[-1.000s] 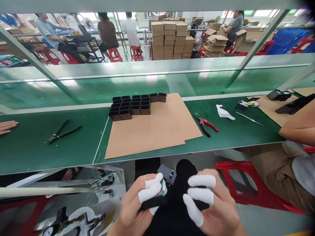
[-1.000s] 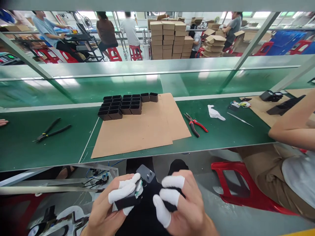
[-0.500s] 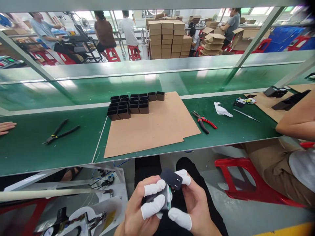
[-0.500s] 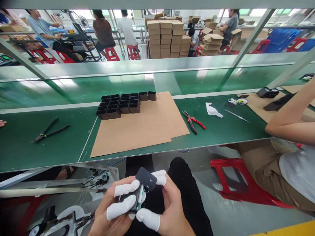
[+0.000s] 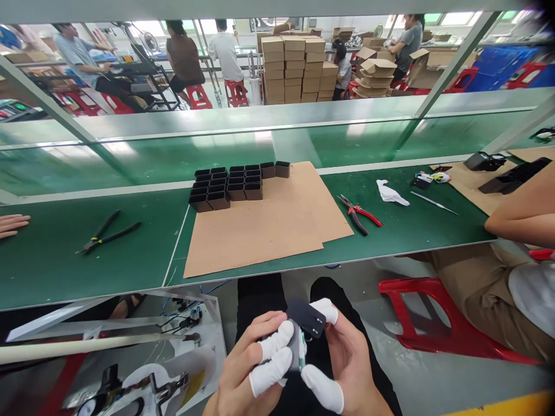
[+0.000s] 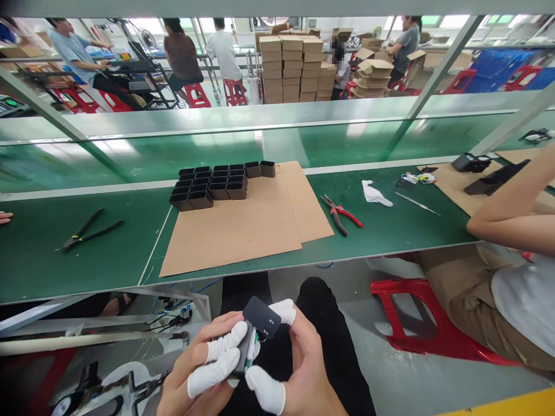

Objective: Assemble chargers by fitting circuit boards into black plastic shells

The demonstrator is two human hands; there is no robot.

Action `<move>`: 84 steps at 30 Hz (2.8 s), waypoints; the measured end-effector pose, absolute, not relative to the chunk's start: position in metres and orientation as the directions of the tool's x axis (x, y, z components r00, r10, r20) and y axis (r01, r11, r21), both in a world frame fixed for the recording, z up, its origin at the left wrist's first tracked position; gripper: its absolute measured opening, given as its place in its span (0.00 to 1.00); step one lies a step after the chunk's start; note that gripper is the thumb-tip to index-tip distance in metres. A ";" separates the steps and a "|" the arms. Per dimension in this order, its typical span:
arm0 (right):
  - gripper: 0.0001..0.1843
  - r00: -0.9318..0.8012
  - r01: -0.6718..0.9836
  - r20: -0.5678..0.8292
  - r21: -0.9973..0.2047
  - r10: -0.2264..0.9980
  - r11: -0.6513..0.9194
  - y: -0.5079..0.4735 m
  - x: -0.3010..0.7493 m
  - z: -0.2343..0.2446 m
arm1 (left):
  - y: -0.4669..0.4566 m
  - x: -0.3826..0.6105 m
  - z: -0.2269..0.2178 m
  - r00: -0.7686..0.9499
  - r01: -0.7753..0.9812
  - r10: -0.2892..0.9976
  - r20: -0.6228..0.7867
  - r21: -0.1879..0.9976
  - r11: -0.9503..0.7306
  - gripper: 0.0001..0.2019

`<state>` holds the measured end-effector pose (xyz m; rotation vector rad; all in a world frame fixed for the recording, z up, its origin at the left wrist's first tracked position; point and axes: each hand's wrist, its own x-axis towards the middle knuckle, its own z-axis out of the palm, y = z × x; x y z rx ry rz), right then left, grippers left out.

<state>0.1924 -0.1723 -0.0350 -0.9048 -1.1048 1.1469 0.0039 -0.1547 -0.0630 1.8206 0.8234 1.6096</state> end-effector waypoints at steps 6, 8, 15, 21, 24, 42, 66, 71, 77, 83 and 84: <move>0.31 0.060 -0.211 0.176 -0.960 0.983 0.185 -0.177 0.195 -0.047 | -0.148 0.001 -0.064 0.219 0.224 0.542 0.812 0.498 -0.838 0.17; 0.33 0.063 -0.204 0.172 -0.962 0.983 0.181 -0.180 0.194 -0.052 | -0.149 0.000 -0.061 0.216 0.241 0.544 0.811 0.495 -0.835 0.16; 0.24 0.080 -0.133 0.153 -0.978 0.985 0.162 -0.170 0.199 -0.038 | -0.140 0.009 -0.034 0.238 0.153 0.604 0.761 0.585 -0.797 0.24; 0.06 0.170 0.289 0.369 -0.905 0.914 0.312 -0.162 0.227 -0.021 | -0.140 0.007 -0.026 0.304 0.076 0.829 0.469 0.855 -0.512 0.25; 0.16 0.084 0.456 0.574 -0.749 0.814 0.481 -0.160 0.235 -0.007 | -0.139 0.003 -0.024 0.342 0.077 0.828 0.443 0.865 -0.495 0.24; 0.11 -0.476 0.514 0.491 -0.518 0.729 0.684 -0.139 0.239 0.019 | -0.128 -0.006 0.009 0.590 0.234 0.711 0.382 0.762 -0.604 0.19; 0.12 -0.662 0.629 0.385 -0.182 0.643 0.756 -0.070 0.236 0.014 | -0.064 -0.012 0.010 0.545 0.444 0.769 0.332 0.664 -0.602 0.16; 0.12 -0.691 0.612 0.315 -0.224 0.650 0.759 0.010 0.233 -0.005 | 0.010 -0.010 -0.016 0.534 0.444 0.792 0.297 0.698 -0.562 0.10; 0.16 -0.717 0.561 0.271 -0.323 0.643 0.762 0.071 0.228 -0.031 | 0.062 -0.007 -0.048 0.525 0.421 0.818 0.237 0.762 -0.492 0.06; 0.19 -0.702 0.517 0.238 -0.478 0.671 0.710 0.085 0.229 -0.043 | 0.071 -0.012 -0.058 0.495 0.305 0.845 0.202 0.870 -0.387 0.12; 0.19 -0.699 0.509 0.237 -0.497 0.674 0.702 0.086 0.229 -0.045 | 0.070 -0.013 -0.058 0.488 0.287 0.850 0.198 0.883 -0.371 0.13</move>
